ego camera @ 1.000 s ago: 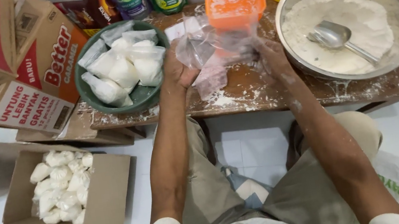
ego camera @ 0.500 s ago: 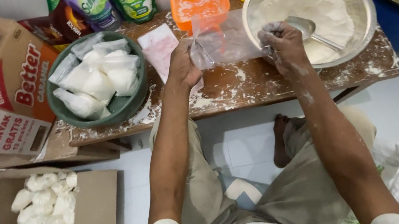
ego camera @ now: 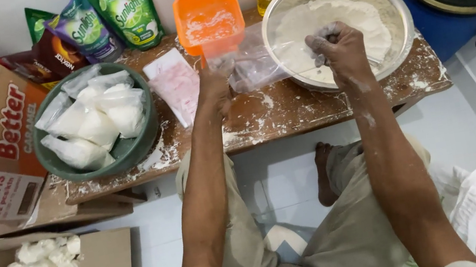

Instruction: Scooping flour from a large bowl into small plastic bags and weighing them on a scale.

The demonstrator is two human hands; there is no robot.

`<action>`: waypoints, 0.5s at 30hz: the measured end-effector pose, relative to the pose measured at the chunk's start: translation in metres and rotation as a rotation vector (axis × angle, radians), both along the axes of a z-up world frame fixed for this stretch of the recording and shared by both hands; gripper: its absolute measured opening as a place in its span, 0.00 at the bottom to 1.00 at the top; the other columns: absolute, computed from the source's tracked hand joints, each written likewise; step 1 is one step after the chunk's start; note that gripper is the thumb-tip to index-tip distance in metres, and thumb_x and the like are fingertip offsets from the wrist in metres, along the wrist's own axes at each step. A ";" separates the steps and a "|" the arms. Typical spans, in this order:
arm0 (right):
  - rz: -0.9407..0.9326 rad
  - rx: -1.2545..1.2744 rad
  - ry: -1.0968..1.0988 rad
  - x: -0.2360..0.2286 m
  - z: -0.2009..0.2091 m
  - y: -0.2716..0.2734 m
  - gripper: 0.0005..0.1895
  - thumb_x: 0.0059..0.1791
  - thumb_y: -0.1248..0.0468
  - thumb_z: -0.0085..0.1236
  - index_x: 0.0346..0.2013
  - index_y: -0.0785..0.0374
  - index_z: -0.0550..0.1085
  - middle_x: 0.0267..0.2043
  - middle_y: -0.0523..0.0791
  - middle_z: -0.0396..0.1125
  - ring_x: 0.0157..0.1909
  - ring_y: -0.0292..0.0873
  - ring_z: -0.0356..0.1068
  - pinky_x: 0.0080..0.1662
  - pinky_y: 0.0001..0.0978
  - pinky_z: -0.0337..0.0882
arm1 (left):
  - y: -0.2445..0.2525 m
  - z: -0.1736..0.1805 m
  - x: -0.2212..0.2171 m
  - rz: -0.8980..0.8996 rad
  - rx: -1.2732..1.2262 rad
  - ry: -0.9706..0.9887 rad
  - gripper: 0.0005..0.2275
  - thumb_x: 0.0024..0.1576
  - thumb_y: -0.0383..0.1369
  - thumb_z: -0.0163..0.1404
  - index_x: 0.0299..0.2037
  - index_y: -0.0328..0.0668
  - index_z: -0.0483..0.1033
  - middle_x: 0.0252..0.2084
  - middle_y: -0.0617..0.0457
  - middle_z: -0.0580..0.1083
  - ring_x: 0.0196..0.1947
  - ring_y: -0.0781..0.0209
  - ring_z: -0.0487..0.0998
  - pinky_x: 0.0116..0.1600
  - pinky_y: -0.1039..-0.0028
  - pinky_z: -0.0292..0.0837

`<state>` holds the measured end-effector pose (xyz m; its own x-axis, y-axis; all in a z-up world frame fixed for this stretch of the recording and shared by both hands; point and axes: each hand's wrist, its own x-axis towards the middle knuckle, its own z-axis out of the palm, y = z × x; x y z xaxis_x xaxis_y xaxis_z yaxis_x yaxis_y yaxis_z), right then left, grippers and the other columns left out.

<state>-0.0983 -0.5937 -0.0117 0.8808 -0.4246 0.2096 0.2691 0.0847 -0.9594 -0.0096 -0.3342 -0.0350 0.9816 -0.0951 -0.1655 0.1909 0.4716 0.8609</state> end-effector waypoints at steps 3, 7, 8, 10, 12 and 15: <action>-0.044 0.091 0.003 -0.010 0.015 0.000 0.10 0.52 0.70 0.68 0.36 0.66 0.72 0.24 0.45 0.66 0.21 0.35 0.71 0.25 0.21 0.75 | -0.004 -0.028 0.016 -0.014 0.095 -0.027 0.10 0.57 0.26 0.61 0.47 0.41 0.77 0.39 0.47 0.81 0.31 0.46 0.85 0.28 0.48 0.86; -0.033 0.141 0.049 -0.011 0.018 -0.019 0.08 0.52 0.69 0.66 0.39 0.67 0.73 0.27 0.45 0.70 0.25 0.35 0.75 0.27 0.20 0.79 | -0.013 -0.021 0.014 0.044 0.194 -0.064 0.06 0.56 0.30 0.62 0.41 0.42 0.81 0.31 0.48 0.80 0.24 0.52 0.84 0.20 0.56 0.83; -0.043 0.053 0.028 -0.012 0.019 -0.023 0.09 0.51 0.70 0.68 0.41 0.69 0.74 0.27 0.45 0.70 0.25 0.34 0.74 0.28 0.19 0.78 | -0.013 -0.022 0.017 0.039 0.240 -0.090 0.07 0.55 0.31 0.63 0.40 0.41 0.81 0.30 0.47 0.80 0.23 0.53 0.83 0.20 0.57 0.83; -0.059 -0.036 0.006 -0.013 0.018 -0.033 0.11 0.51 0.71 0.70 0.42 0.70 0.75 0.28 0.46 0.70 0.24 0.34 0.73 0.28 0.19 0.77 | -0.012 -0.022 0.018 0.029 0.283 -0.120 0.07 0.55 0.31 0.63 0.39 0.40 0.81 0.28 0.45 0.79 0.23 0.54 0.83 0.20 0.57 0.83; -0.126 -0.066 -0.012 -0.013 0.015 -0.043 0.12 0.51 0.70 0.72 0.44 0.70 0.76 0.30 0.45 0.72 0.29 0.31 0.73 0.33 0.21 0.79 | -0.008 -0.020 0.016 -0.020 0.300 -0.131 0.08 0.56 0.33 0.63 0.41 0.38 0.83 0.31 0.45 0.80 0.26 0.53 0.83 0.24 0.55 0.86; -0.108 -0.070 -0.004 -0.019 0.026 -0.038 0.08 0.52 0.70 0.70 0.43 0.69 0.78 0.32 0.46 0.72 0.31 0.30 0.71 0.35 0.25 0.80 | -0.006 -0.011 0.007 -0.058 0.347 -0.199 0.08 0.56 0.32 0.62 0.41 0.38 0.83 0.31 0.48 0.79 0.28 0.60 0.82 0.27 0.59 0.85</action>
